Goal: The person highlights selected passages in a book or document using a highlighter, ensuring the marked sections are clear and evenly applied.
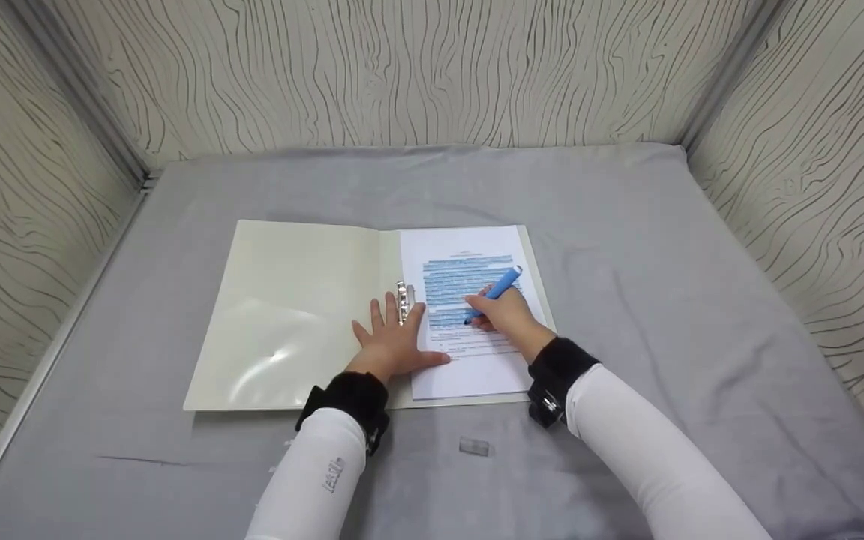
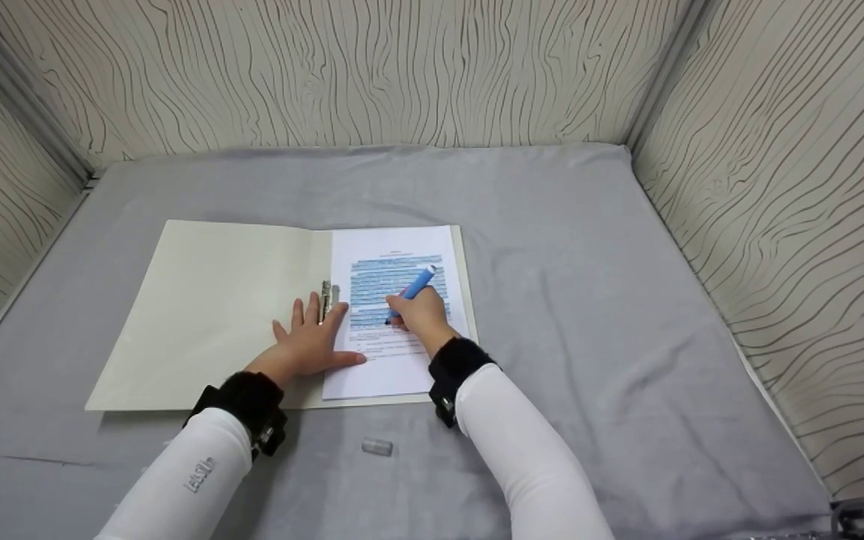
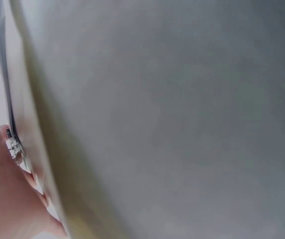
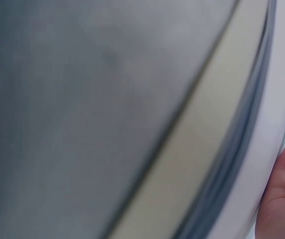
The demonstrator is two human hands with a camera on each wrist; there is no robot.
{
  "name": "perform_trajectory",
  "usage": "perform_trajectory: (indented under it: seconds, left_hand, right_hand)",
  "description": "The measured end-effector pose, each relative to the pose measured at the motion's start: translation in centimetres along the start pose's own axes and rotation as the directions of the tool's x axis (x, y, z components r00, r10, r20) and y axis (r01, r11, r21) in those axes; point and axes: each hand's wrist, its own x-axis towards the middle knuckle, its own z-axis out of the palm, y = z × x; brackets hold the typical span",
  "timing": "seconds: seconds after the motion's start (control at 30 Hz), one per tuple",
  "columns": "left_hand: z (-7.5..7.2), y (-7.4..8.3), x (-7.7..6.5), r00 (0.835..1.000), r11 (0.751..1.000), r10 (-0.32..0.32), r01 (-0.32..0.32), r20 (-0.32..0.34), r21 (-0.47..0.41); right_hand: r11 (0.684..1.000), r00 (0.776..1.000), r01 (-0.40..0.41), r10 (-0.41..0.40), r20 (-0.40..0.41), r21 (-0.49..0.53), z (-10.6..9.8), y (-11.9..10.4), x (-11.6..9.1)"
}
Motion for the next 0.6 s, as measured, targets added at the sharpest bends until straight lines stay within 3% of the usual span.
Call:
perform_trajectory:
  seconds: [0.6]
  left_hand:
    - [-0.14, 0.00, -0.09, 1.000, 1.000, 0.000, 0.000, 0.011, -0.030]
  right_hand:
    - [1.000, 1.000, -0.016, 0.016, -0.007, 0.020, -0.47, 0.10, -0.04]
